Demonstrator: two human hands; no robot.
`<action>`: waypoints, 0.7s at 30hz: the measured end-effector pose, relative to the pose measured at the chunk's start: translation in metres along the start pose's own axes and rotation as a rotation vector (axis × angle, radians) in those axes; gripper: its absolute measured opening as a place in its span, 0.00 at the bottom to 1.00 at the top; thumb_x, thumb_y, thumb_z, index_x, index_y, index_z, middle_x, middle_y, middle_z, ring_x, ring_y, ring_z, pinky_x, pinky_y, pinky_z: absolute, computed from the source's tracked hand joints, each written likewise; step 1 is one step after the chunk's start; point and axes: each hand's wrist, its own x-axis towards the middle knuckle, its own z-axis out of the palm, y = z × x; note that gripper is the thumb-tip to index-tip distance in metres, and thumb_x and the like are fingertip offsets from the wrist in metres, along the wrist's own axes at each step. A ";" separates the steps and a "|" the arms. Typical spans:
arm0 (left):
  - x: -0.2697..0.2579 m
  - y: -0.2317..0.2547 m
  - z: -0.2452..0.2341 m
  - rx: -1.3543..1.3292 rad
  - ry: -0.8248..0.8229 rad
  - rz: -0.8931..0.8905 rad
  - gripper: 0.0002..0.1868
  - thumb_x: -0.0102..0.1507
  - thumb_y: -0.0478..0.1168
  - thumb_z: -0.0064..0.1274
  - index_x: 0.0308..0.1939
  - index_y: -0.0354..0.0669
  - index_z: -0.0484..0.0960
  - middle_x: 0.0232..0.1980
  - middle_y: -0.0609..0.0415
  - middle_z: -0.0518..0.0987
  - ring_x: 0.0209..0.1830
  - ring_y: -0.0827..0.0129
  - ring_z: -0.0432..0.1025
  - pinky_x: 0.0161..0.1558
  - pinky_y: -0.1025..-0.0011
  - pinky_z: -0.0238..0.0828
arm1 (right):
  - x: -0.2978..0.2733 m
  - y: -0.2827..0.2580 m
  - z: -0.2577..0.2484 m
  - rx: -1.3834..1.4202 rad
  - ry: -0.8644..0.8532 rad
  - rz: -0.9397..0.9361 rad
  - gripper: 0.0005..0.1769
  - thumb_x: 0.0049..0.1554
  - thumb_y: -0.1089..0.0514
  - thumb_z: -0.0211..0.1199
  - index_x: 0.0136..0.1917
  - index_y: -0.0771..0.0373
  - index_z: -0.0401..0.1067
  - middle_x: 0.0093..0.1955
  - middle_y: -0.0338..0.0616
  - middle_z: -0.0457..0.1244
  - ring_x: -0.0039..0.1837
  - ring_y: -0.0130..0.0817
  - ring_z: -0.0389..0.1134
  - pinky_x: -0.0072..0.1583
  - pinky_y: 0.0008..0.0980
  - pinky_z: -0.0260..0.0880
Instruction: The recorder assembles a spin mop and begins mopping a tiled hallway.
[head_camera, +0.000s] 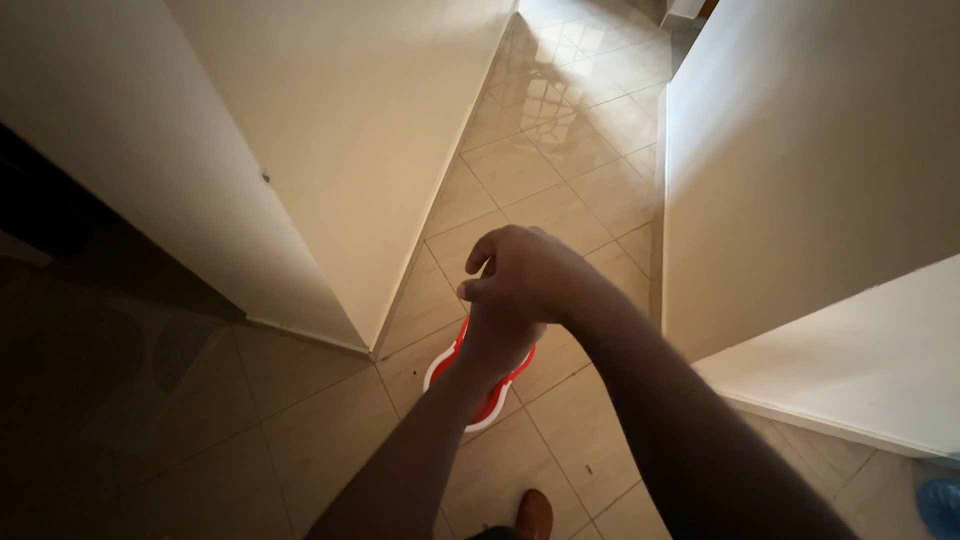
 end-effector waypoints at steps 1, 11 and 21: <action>-0.003 0.001 0.000 0.000 -0.006 -0.007 0.22 0.63 0.30 0.52 0.61 0.35 0.70 0.59 0.45 0.76 0.59 0.59 0.72 0.55 0.63 0.71 | 0.000 0.001 0.002 0.005 -0.006 0.003 0.23 0.48 0.45 0.70 0.53 0.60 0.80 0.51 0.48 0.73 0.54 0.43 0.75 0.57 0.41 0.75; -0.023 -0.003 0.000 -0.075 0.114 0.069 0.27 0.62 0.29 0.51 0.66 0.36 0.66 0.66 0.44 0.69 0.68 0.56 0.65 0.63 0.63 0.66 | 0.000 -0.002 0.015 0.049 -0.058 0.003 0.21 0.48 0.46 0.71 0.52 0.58 0.80 0.50 0.45 0.73 0.53 0.42 0.75 0.56 0.41 0.74; -0.050 -0.058 0.032 0.278 -0.037 0.049 0.30 0.64 0.35 0.53 0.69 0.35 0.61 0.68 0.41 0.66 0.70 0.53 0.59 0.66 0.58 0.57 | 0.007 0.013 0.044 0.055 -0.084 -0.047 0.20 0.47 0.47 0.70 0.51 0.58 0.80 0.48 0.44 0.73 0.52 0.40 0.75 0.55 0.40 0.75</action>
